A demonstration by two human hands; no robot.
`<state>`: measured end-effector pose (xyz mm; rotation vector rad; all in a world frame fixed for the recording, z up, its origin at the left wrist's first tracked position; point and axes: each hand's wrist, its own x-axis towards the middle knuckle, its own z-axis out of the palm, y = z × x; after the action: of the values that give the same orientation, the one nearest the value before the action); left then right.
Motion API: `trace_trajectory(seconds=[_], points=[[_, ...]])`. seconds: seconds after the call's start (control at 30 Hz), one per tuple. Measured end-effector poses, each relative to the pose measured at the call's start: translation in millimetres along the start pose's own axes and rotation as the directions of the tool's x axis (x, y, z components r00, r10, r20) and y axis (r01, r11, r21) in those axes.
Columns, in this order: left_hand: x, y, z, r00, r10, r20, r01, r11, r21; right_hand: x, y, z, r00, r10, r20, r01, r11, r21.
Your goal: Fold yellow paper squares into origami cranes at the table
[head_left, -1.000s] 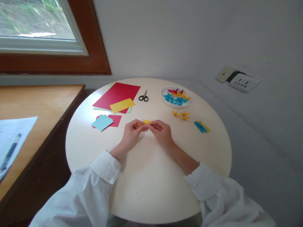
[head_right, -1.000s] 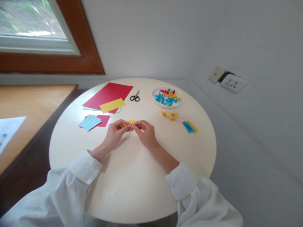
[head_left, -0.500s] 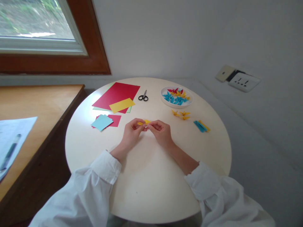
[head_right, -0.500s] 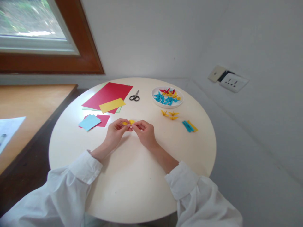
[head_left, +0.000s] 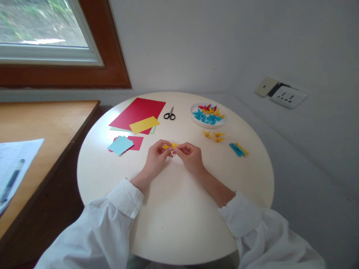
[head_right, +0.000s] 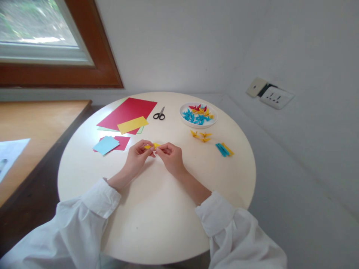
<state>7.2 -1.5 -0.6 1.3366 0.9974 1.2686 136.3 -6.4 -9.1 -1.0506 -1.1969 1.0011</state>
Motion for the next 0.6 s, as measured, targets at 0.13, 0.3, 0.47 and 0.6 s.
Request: trace_trajectory(seconds=[0.13, 0.3, 0.47, 0.6], points=[[-0.4, 0.6, 0.3, 1.000, -0.002, -0.002, 0.002, 1.000, 0.005, 0.0, -0.8, -0.2, 1.000, 0.019, 0.003, -0.019, 1.000, 0.003], [-1.0, 1.3, 0.8, 1.000, 0.004, 0.002, -0.004, 1.000, 0.006, 0.0, 1.0, 0.2, 1.000, 0.017, 0.009, -0.017, 1.000, 0.015], [-1.6, 2.5, 1.2, 1.000, -0.001, 0.001, 0.001, 1.000, 0.030, 0.1, 3.3, -0.4, 1.000, 0.003, 0.019, -0.003, 1.000, 0.005], [-2.2, 2.8, 0.7, 1.000, -0.011, -0.002, 0.011, 1.000, 0.007, 0.1, 2.6, -0.6, 0.998, 0.009, 0.068, -0.011, 1.000, 0.023]])
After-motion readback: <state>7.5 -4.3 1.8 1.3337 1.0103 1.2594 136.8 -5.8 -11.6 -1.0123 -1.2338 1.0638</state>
